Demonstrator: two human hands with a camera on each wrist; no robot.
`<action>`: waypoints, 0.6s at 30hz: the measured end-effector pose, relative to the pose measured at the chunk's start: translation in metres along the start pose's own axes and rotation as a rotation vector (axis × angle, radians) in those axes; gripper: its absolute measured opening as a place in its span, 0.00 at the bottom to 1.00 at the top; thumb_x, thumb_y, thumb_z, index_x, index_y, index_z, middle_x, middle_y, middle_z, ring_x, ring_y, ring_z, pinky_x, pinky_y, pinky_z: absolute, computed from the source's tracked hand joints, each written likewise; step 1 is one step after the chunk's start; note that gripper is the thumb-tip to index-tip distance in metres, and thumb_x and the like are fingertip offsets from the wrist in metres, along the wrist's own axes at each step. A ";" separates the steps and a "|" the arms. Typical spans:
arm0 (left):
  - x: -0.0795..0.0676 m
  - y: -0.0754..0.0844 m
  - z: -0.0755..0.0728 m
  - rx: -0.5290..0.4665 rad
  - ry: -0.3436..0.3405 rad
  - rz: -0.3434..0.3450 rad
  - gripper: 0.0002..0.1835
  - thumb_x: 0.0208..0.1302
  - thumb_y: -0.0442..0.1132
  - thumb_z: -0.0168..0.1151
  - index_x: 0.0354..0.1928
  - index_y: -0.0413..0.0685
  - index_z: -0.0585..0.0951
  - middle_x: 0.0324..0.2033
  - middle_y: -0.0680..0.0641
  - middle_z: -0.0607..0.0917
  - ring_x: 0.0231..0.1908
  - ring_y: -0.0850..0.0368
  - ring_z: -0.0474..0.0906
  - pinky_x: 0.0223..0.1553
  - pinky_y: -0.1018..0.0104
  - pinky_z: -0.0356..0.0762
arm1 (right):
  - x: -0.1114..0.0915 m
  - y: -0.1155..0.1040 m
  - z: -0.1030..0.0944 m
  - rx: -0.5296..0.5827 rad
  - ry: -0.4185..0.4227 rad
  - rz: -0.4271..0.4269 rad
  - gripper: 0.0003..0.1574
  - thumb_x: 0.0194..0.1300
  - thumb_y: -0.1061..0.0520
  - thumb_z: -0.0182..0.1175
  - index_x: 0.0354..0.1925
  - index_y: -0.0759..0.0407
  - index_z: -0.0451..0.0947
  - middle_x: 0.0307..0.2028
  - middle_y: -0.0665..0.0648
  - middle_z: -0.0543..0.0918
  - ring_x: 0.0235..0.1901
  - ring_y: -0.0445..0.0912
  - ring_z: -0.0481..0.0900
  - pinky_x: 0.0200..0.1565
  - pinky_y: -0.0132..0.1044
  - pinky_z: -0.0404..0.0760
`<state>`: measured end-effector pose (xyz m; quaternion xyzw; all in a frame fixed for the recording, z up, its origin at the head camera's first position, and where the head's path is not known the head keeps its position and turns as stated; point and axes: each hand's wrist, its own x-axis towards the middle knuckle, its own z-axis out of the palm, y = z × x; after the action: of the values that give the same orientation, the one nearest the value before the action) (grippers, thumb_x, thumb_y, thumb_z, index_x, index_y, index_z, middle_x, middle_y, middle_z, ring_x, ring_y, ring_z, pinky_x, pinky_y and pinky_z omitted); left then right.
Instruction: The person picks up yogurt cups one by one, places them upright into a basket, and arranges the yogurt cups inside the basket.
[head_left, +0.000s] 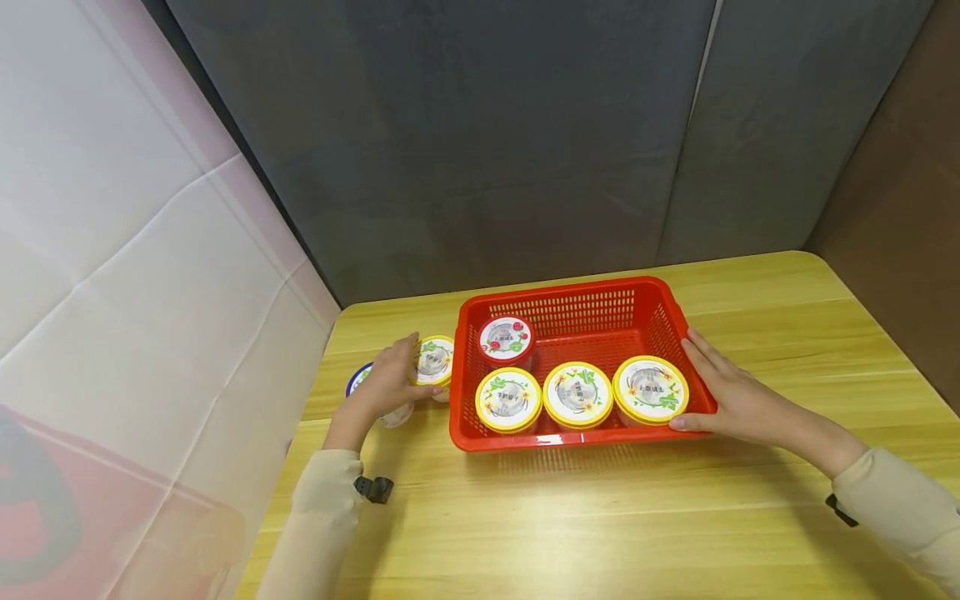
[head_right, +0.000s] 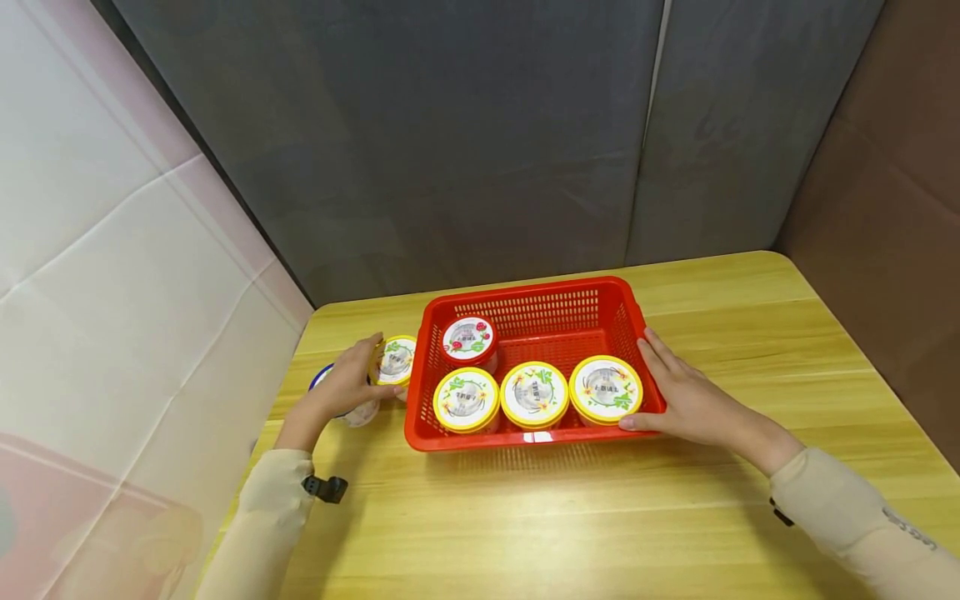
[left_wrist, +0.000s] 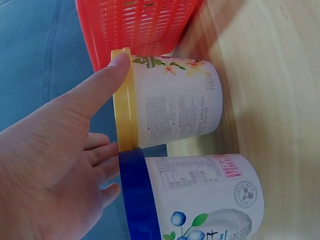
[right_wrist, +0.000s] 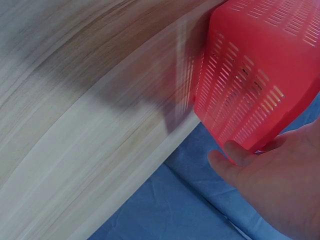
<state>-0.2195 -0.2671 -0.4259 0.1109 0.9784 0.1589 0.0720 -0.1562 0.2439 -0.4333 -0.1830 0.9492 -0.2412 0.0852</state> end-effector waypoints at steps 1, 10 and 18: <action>0.001 0.000 0.000 0.000 0.001 0.003 0.58 0.54 0.58 0.73 0.76 0.36 0.51 0.73 0.33 0.63 0.72 0.32 0.59 0.72 0.36 0.58 | 0.000 0.000 0.000 0.000 0.001 0.000 0.80 0.51 0.27 0.68 0.79 0.58 0.32 0.80 0.61 0.34 0.71 0.75 0.55 0.59 0.76 0.67; 0.004 -0.002 0.004 -0.004 0.016 0.029 0.57 0.55 0.55 0.73 0.76 0.36 0.52 0.72 0.34 0.65 0.72 0.33 0.59 0.72 0.35 0.57 | 0.001 0.001 0.001 -0.004 0.000 0.004 0.80 0.51 0.26 0.68 0.79 0.57 0.31 0.80 0.61 0.34 0.70 0.75 0.55 0.58 0.75 0.69; 0.003 -0.003 0.004 -0.054 0.030 0.013 0.56 0.57 0.56 0.71 0.77 0.38 0.50 0.73 0.34 0.62 0.73 0.34 0.58 0.73 0.37 0.58 | 0.000 0.001 0.001 0.001 -0.005 0.010 0.80 0.51 0.26 0.68 0.79 0.57 0.31 0.80 0.61 0.35 0.71 0.75 0.54 0.58 0.76 0.67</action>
<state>-0.2218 -0.2676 -0.4307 0.1131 0.9740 0.1873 0.0595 -0.1562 0.2441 -0.4341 -0.1786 0.9498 -0.2409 0.0889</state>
